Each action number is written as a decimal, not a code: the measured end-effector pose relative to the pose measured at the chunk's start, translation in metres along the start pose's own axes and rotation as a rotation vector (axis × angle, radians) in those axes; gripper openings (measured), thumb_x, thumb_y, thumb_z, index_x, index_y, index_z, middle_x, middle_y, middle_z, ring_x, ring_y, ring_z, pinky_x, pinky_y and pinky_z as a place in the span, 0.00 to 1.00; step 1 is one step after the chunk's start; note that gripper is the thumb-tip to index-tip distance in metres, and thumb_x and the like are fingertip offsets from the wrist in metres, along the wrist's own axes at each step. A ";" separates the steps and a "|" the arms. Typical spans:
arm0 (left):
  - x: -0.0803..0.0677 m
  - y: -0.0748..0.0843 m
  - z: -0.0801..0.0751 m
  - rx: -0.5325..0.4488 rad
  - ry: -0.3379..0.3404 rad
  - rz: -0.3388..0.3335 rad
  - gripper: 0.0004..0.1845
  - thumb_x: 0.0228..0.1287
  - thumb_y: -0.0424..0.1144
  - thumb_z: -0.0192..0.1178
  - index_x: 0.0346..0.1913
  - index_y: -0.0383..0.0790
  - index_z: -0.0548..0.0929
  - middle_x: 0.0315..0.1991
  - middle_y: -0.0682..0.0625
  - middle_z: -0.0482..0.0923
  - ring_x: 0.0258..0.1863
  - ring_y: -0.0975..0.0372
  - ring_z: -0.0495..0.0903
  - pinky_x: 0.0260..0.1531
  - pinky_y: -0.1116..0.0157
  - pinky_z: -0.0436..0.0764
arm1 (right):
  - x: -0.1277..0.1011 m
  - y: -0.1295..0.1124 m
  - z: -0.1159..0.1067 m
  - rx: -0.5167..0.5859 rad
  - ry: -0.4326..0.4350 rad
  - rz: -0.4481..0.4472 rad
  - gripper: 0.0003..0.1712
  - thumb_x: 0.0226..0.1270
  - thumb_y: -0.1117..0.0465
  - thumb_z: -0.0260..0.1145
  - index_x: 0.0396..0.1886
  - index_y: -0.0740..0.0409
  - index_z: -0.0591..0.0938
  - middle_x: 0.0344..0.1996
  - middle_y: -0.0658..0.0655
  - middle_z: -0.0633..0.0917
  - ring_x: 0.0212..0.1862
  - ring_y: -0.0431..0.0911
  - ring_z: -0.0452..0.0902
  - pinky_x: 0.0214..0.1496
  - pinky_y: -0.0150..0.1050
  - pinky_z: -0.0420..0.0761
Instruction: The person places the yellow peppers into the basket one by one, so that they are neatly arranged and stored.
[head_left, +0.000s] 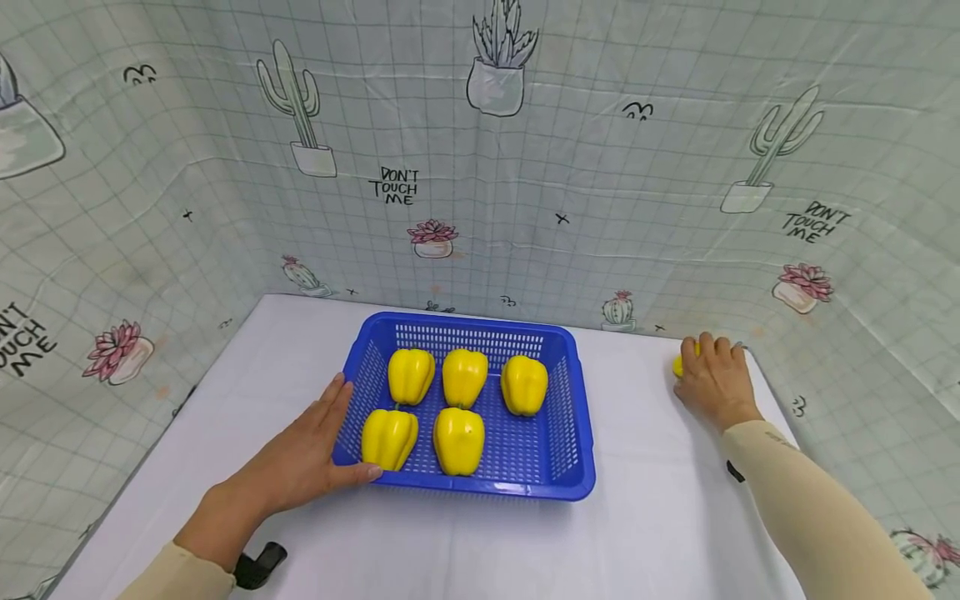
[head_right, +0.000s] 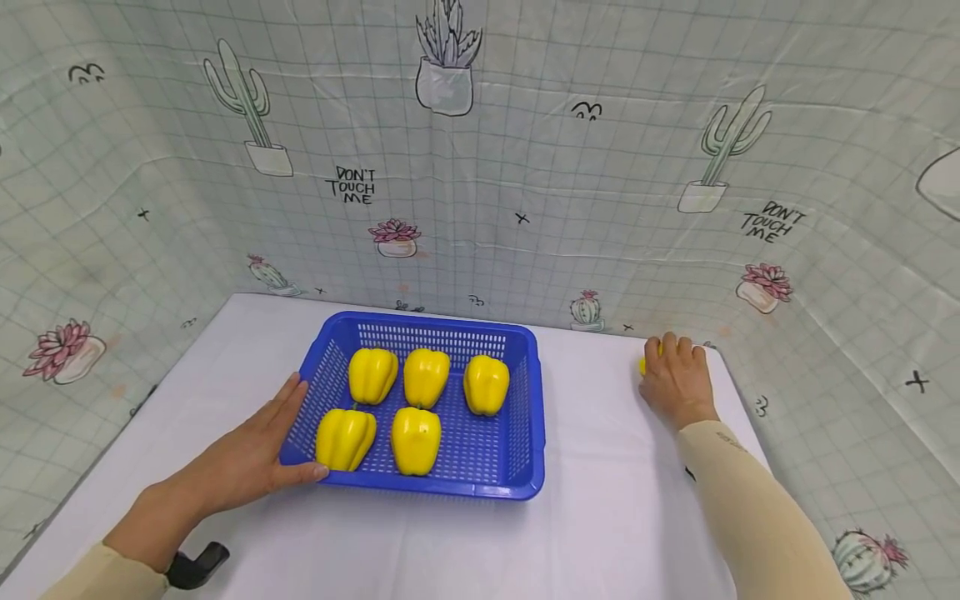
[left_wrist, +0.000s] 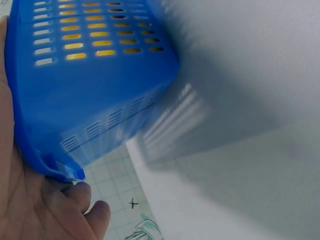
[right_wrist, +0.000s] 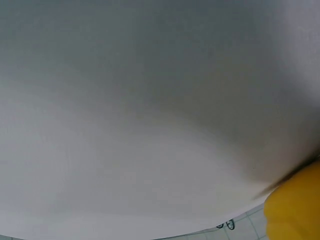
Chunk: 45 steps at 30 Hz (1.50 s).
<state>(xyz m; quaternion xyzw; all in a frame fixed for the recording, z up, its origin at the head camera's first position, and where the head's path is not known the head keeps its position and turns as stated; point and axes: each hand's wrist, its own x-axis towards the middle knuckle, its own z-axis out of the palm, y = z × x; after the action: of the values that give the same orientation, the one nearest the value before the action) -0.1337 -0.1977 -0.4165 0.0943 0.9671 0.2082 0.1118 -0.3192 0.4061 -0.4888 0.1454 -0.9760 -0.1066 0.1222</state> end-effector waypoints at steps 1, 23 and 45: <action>0.000 0.000 0.000 0.000 -0.001 -0.001 0.74 0.56 0.83 0.60 0.85 0.30 0.43 0.87 0.34 0.36 0.82 0.34 0.52 0.75 0.34 0.63 | -0.001 -0.002 0.000 -0.005 -0.003 0.003 0.31 0.59 0.57 0.70 0.54 0.72 0.70 0.40 0.71 0.74 0.43 0.69 0.70 0.43 0.61 0.72; 0.000 -0.001 0.004 0.006 0.012 0.014 0.72 0.57 0.80 0.61 0.85 0.29 0.43 0.86 0.34 0.36 0.81 0.32 0.52 0.74 0.33 0.64 | -0.019 -0.031 -0.010 0.034 -0.006 -0.022 0.38 0.61 0.51 0.66 0.66 0.68 0.69 0.56 0.74 0.73 0.60 0.72 0.69 0.63 0.69 0.69; -0.001 0.000 0.003 -0.013 0.008 0.019 0.72 0.58 0.81 0.60 0.85 0.29 0.42 0.86 0.33 0.36 0.81 0.31 0.52 0.73 0.31 0.64 | -0.035 -0.033 -0.014 -0.007 0.109 0.023 0.39 0.60 0.45 0.73 0.56 0.71 0.69 0.38 0.71 0.73 0.40 0.66 0.71 0.40 0.56 0.72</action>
<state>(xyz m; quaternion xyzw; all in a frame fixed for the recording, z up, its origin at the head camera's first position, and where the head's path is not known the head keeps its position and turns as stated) -0.1320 -0.1967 -0.4189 0.1019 0.9652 0.2161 0.1064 -0.2749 0.3840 -0.4909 0.1392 -0.9692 -0.1003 0.1768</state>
